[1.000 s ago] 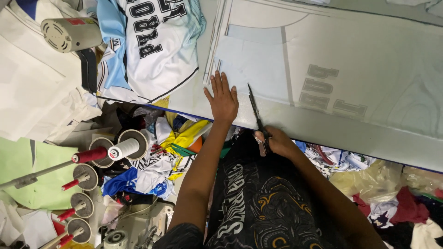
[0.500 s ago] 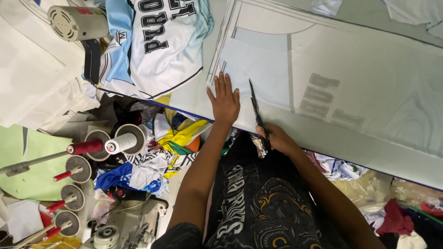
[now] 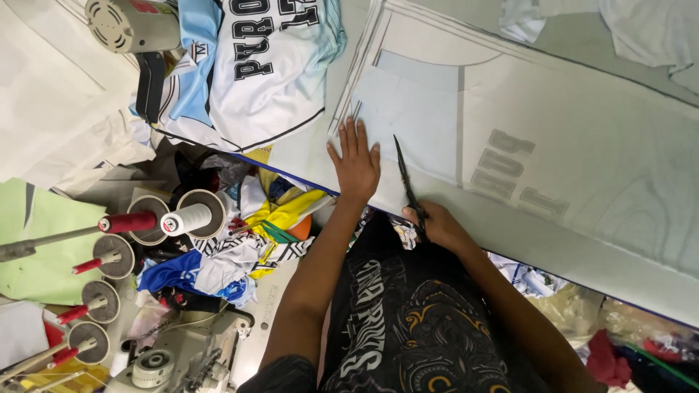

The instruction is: The person uses scissors to cut a white fabric piece along a pre-drawn pattern on a table. They carefully follow the lines to separate the fabric into specific shapes, then fold the cut pieces and place them aside.

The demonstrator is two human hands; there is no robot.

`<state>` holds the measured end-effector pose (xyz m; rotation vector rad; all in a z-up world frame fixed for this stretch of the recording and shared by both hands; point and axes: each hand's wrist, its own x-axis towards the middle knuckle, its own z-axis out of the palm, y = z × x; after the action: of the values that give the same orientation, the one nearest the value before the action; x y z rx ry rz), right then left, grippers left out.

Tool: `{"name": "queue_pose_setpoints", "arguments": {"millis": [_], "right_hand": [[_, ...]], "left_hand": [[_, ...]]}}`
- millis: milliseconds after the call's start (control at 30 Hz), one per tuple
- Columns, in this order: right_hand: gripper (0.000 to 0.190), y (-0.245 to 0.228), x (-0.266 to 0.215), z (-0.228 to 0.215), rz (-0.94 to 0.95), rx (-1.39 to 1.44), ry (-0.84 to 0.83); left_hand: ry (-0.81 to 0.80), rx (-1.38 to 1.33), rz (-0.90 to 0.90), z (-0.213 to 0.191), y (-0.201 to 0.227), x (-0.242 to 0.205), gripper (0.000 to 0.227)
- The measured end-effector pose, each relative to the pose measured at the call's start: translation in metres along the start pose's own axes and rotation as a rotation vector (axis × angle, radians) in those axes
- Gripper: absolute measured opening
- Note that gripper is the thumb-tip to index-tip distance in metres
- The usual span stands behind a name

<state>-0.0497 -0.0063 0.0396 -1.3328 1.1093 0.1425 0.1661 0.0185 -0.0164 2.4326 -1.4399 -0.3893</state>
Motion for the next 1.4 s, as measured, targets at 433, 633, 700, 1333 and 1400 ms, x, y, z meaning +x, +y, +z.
{"name": "queue_pose_setpoints", "arguments": {"millis": [433, 633, 700, 1333, 1400], "right_hand": [[0.065, -0.013, 0.005, -0.017, 0.026, -0.033, -0.108], [0.059, -0.011, 0.009, -0.021, 0.012, -0.095, -0.081], [0.059, -0.012, 0.009, -0.025, -0.005, -0.123, -0.092], [0.056, -0.045, 0.022, -0.061, -0.073, -0.224, -0.198], [0.058, -0.046, 0.023, -0.064, -0.085, -0.264, -0.177]], "left_hand": [[0.008, 0.008, -0.107, 0.010, 0.018, -0.012, 0.066], [-0.027, 0.036, -0.125, 0.002, 0.021, -0.013, 0.066], [-0.039, 0.023, -0.128, 0.002, 0.020, -0.013, 0.067], [-0.139, 0.112, -0.154, -0.008, 0.024, -0.010, 0.067], [-0.173, 0.091, -0.163, -0.009, 0.025, -0.009, 0.068]]}}
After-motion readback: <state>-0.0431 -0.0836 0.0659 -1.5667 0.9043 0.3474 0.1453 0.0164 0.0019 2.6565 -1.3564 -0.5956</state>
